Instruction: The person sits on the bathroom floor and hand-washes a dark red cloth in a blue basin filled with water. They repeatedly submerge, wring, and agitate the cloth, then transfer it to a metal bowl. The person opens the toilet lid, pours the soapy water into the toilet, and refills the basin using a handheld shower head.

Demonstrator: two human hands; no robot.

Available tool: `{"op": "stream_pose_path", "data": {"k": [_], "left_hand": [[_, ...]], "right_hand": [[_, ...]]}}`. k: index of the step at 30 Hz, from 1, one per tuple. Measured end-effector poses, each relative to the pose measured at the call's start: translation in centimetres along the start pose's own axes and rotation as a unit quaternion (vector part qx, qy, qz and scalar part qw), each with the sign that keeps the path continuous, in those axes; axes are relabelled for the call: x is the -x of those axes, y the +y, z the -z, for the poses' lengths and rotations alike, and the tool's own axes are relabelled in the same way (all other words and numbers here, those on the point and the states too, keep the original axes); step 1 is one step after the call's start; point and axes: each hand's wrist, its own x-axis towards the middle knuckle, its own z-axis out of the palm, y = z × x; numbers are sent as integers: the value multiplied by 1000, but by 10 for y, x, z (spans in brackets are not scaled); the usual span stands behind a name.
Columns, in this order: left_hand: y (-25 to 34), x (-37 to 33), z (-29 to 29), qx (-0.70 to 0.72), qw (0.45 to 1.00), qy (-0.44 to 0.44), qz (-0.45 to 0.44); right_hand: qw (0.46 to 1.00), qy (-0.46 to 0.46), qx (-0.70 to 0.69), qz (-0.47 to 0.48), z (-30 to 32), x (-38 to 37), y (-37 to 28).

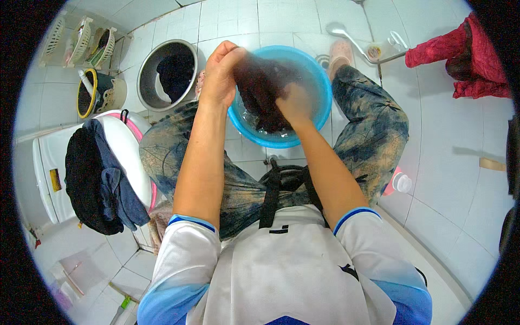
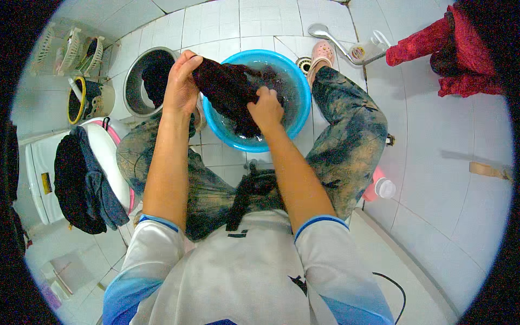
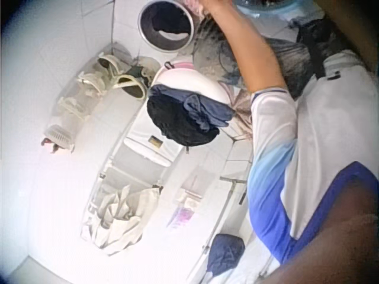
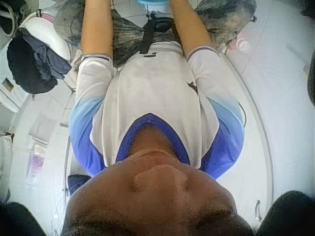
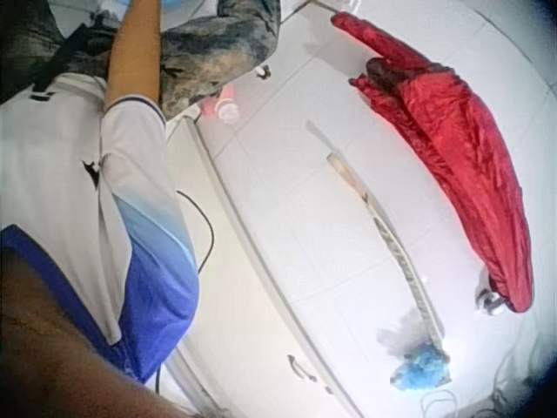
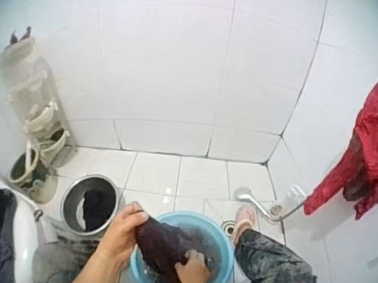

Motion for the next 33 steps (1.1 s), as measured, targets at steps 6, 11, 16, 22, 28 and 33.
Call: {"op": "stream_pose_path", "data": {"k": [6, 11, 16, 22, 28, 33], "left_hand": [[-11, -10, 8, -193, 979, 28, 64], [-70, -10, 57, -561, 821, -61, 91], [-121, 18, 54, -617, 749, -169, 171], [-66, 8, 3, -614, 787, -47, 39], [3, -6, -9, -394, 915, -9, -91], [80, 11, -63, -213, 963, -14, -164]], "right_hand": [[977, -1, -210, -34, 16, -9, 65], [912, 17, -386, -134, 33, -9, 51], [807, -66, -576, -115, 90, -5, -25], [812, -132, -569, 7, 162, 3, -68], [815, -76, -561, 124, 214, -11, -108], [756, -99, -606, 228, 275, -12, -164]]}}
